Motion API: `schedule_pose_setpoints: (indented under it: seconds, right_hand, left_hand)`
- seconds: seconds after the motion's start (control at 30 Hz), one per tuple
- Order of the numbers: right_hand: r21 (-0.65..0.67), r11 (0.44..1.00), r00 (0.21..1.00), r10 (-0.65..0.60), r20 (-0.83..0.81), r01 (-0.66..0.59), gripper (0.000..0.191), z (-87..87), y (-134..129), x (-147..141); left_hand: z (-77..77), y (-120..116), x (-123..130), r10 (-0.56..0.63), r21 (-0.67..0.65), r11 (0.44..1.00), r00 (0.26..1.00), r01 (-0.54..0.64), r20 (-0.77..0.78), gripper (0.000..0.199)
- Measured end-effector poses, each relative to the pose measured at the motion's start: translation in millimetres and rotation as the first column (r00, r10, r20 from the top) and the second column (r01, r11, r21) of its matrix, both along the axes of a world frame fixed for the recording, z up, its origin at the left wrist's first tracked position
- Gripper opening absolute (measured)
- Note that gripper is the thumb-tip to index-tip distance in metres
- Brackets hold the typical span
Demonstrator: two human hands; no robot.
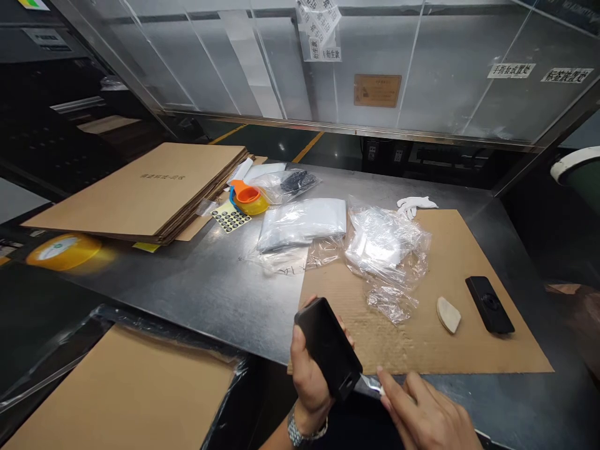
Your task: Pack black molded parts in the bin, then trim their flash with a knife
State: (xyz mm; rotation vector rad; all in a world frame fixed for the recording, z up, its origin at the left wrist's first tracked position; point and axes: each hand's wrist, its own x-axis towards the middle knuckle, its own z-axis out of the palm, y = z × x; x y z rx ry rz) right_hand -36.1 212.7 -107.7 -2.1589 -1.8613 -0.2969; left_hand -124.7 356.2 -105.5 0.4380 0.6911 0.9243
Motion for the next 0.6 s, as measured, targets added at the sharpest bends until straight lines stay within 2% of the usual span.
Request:
schedule_pose_setpoints:
  seconds: [0.27,0.6]
  right_hand:
    - [0.015,0.999,0.998,0.042,-0.039,-0.042,0.03,-2.1,-1.3,3.1]
    - [-0.046,0.996,0.993,0.068,-0.094,-0.073,0.031,-0.9,-3.9,3.3]
  left_hand:
    - [-2.7,1.7,-0.5,-0.053,-0.014,0.998,0.999,0.053,0.011,0.053]
    - [-1.9,-2.2,-1.1,-0.036,0.021,0.999,0.999,0.036,0.0,0.052]
